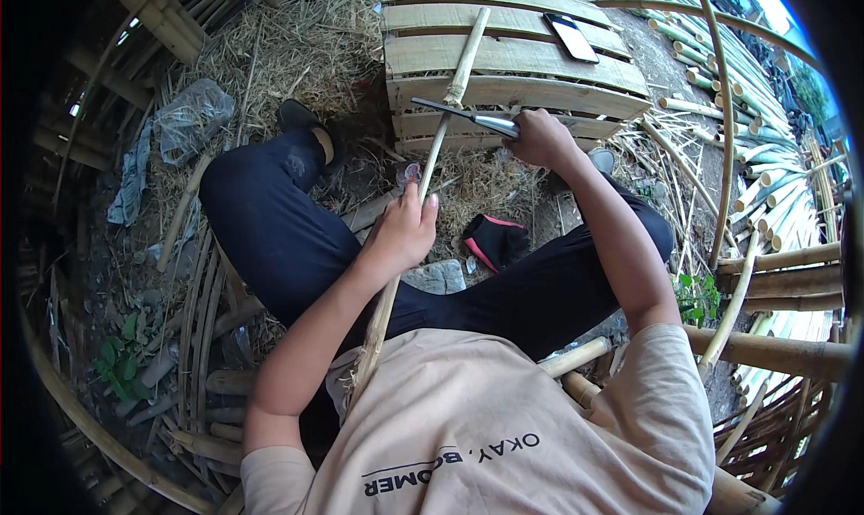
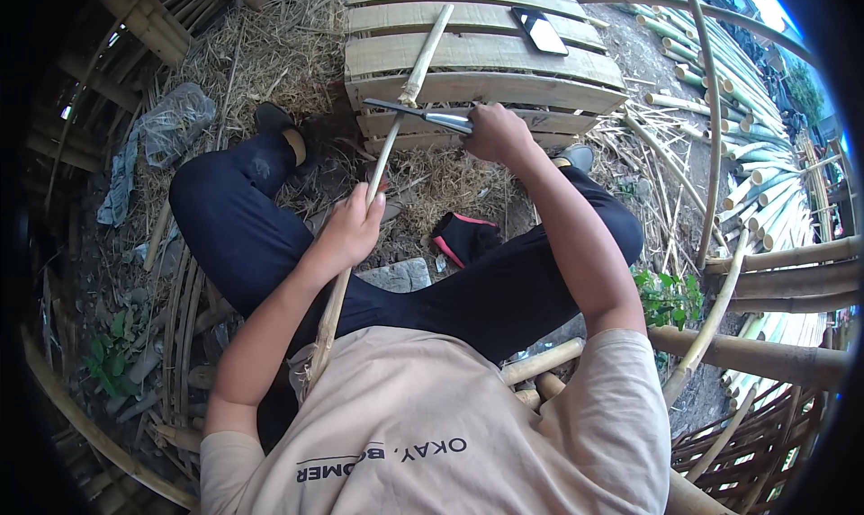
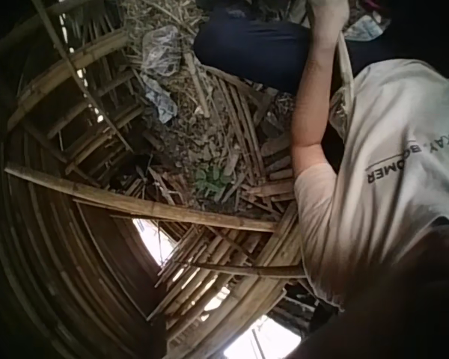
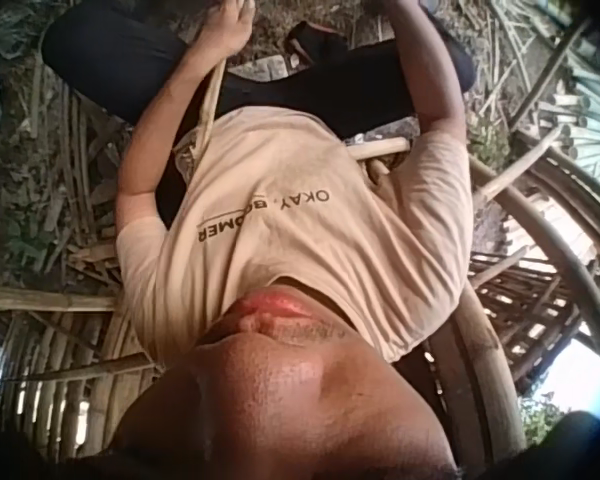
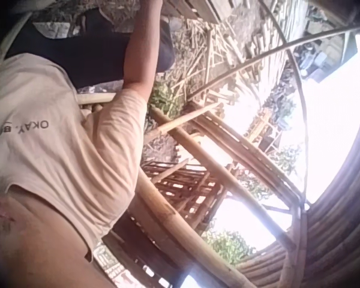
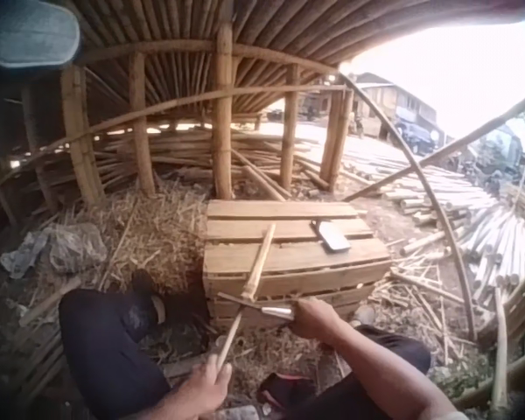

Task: The person shaves a thin wooden stick with a knife while sitting in an area surrounded by bamboo poles.

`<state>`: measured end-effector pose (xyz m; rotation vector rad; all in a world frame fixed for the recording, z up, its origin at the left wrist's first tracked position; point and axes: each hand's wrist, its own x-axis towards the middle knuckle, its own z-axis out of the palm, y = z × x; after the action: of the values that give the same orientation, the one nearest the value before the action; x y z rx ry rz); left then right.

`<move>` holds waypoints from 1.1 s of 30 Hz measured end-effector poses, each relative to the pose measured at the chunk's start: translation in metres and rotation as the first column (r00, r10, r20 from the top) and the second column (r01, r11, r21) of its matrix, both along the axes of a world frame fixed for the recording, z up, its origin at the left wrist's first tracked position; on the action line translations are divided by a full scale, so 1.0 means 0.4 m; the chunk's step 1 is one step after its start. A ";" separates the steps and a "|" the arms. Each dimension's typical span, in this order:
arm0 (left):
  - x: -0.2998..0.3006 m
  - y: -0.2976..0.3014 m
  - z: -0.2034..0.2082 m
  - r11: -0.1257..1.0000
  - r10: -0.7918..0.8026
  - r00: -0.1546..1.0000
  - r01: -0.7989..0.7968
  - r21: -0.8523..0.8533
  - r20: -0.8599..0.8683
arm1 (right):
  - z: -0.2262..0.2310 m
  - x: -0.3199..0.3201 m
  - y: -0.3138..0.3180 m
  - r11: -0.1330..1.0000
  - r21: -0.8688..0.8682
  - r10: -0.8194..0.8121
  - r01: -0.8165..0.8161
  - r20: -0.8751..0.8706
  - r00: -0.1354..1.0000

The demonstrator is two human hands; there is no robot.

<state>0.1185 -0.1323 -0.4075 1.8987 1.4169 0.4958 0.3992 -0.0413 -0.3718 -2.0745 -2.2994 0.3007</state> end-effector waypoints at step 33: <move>-0.053 -0.021 -0.030 0.682 0.561 0.543 0.124 -0.720 0.625 | -0.075 -0.058 0.002 0.991 0.133 0.013 -0.005 -0.059 0.998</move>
<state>0.0973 -0.1408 -0.4195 0.6233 0.9649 0.7176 0.3759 -0.0404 -0.4017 -1.9653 -2.2297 0.2005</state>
